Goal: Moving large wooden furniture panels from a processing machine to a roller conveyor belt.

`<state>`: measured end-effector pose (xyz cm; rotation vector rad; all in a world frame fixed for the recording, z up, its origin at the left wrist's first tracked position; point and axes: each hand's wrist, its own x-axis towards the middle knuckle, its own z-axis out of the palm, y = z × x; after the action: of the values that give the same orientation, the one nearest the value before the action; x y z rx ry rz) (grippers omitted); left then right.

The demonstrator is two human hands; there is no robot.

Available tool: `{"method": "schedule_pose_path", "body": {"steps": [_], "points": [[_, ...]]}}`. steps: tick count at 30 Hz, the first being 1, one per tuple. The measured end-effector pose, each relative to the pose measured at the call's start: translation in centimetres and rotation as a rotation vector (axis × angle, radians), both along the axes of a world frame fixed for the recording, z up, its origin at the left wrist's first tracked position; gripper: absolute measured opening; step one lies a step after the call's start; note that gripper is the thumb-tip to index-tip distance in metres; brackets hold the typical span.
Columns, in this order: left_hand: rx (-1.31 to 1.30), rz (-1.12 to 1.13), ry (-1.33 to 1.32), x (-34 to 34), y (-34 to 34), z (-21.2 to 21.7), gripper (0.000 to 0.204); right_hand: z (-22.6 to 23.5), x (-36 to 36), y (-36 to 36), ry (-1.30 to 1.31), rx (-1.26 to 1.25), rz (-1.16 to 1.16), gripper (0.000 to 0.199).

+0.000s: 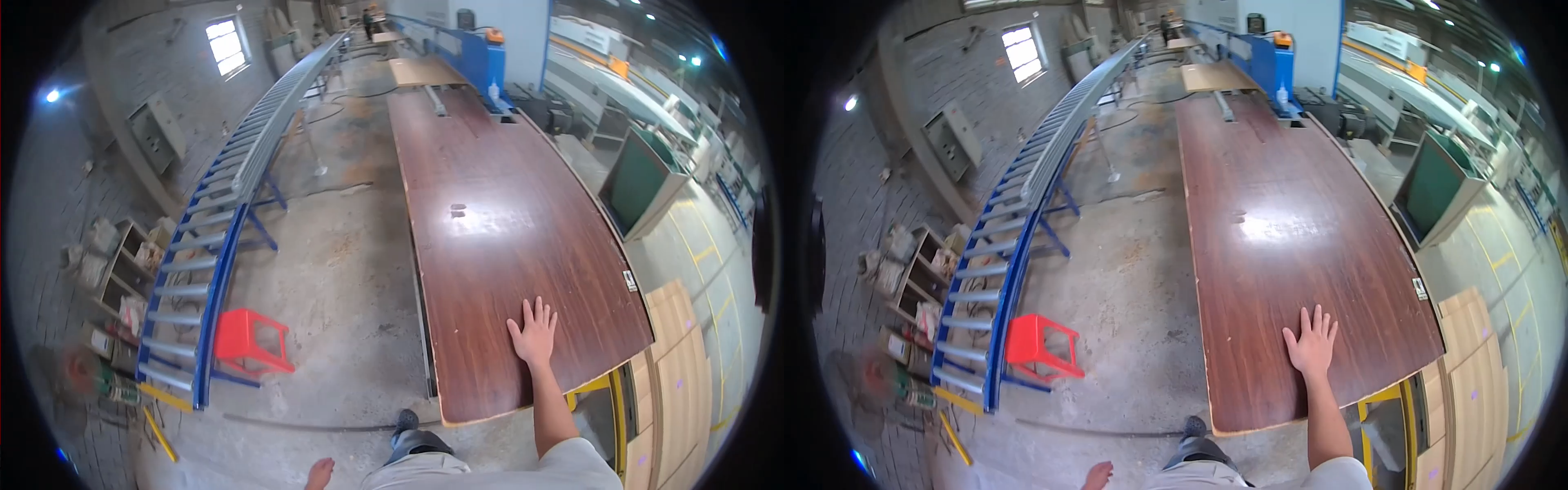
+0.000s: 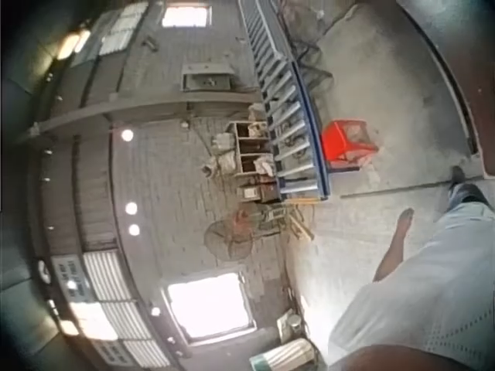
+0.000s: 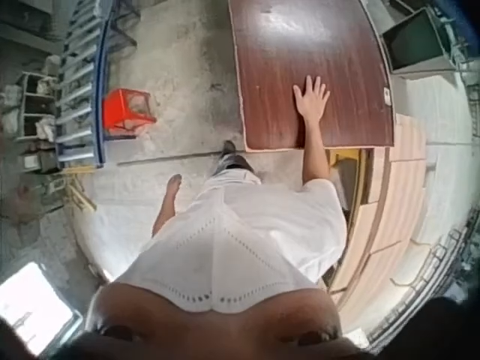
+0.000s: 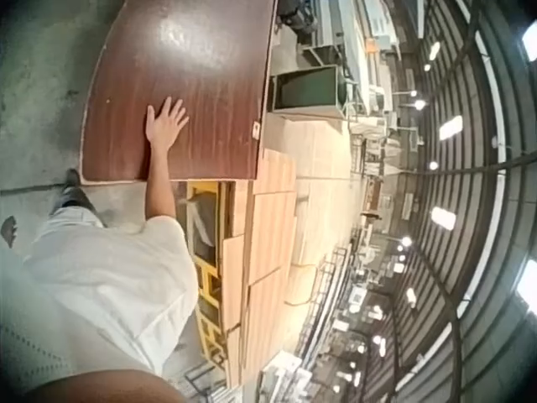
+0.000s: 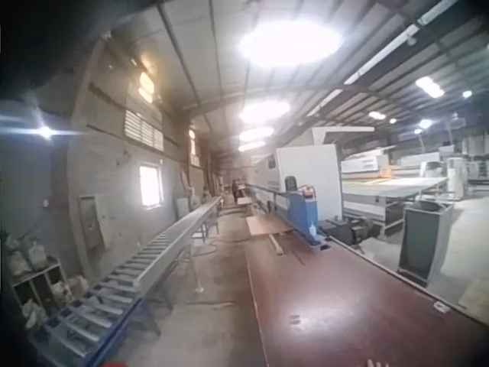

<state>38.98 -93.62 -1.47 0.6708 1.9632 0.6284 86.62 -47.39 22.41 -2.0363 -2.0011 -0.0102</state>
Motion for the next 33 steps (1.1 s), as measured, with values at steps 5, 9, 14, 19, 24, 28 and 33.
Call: {"method": "schedule_pose_path", "body": {"steps": [5,9,14,19,24,28,33], "points": [[0.107,-0.023,0.140,-8.5,14.0,6.0,0.049,0.4,-2.4,1.3,-0.022,0.068,-0.106,0.061],[0.039,0.181,-0.164,-11.6,20.1,5.9,0.047,-0.6,-3.8,1.9,0.052,0.133,-0.145,0.055],[-0.314,-0.373,-0.192,-16.4,22.6,-0.4,0.055,-1.6,-5.7,0.9,0.107,0.183,-0.219,0.049],[-0.351,-0.463,-0.170,-20.3,29.6,-0.9,0.051,-1.7,-9.4,-1.8,0.062,0.207,-0.366,0.047],[0.045,-0.645,0.114,-26.0,38.0,-2.3,0.049,-1.5,-14.3,-1.4,0.060,0.188,-0.545,0.047],[-0.073,-0.294,-0.231,-27.4,42.0,-1.4,0.046,-2.1,-15.2,-0.7,0.028,0.201,-0.675,0.047],[-0.261,-0.449,-0.228,-28.9,48.6,0.4,0.045,-1.6,-16.1,-0.2,0.072,0.212,-0.706,0.045]]}}
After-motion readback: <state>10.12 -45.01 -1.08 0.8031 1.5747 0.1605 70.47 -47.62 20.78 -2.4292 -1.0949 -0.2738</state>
